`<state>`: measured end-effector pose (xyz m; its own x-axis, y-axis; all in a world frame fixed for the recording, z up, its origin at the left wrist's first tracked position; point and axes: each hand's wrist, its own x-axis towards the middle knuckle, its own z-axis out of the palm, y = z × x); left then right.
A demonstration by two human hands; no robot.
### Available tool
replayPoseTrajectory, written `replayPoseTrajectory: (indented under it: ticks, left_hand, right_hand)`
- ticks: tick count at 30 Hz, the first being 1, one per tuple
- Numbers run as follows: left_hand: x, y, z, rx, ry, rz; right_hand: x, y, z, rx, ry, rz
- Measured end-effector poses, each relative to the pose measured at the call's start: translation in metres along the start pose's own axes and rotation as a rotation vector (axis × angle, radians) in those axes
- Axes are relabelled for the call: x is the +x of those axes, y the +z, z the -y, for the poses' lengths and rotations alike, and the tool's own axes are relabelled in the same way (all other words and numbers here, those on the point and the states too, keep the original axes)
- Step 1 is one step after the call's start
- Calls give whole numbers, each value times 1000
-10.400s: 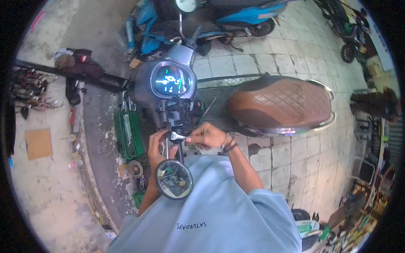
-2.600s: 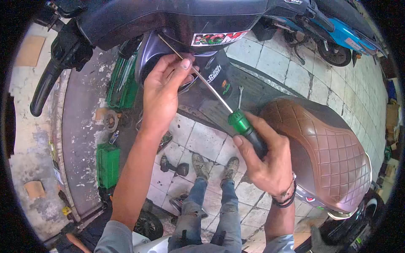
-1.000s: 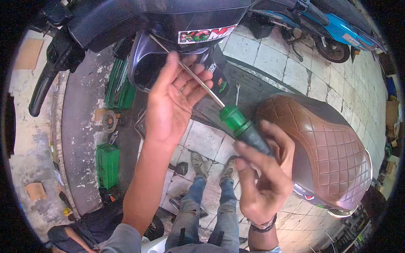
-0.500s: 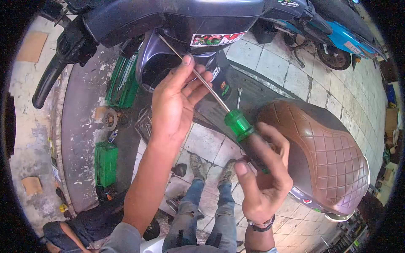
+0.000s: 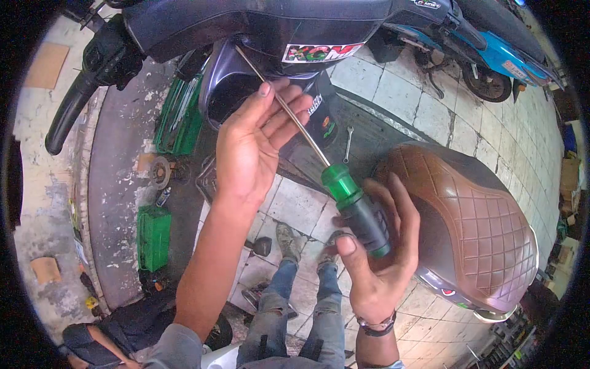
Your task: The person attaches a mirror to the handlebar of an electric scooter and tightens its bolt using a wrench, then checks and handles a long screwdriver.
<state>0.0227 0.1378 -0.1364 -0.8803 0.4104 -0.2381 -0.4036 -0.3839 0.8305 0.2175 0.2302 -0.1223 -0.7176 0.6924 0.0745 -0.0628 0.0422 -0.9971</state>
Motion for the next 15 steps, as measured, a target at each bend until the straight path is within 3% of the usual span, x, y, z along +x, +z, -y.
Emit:
replayPoseTrajectory:
  ticks: [3,4,5,7,8,15]
  left_hand:
    - [-2,2,2,-182,17,18]
    - [-2,-1,3,-217,8,16]
    - [-1,-3,4,-253,-1,16]
    - [1,-3,2,-132,-3,-37]
    - [2,-3,2,-10,-3,-91]
    - [0,-3,-1,6,17,-49]
  right_hand:
    - [1,-6,16,213,510,113]
    - [3,-3,19,198,532,75]
    - [1,-1,18,197,531,73]
    - [-3,1,11,63,302,9]
    - [-4,0,8,64,302,10]
    - [-8,-2,2,40,269,-20]
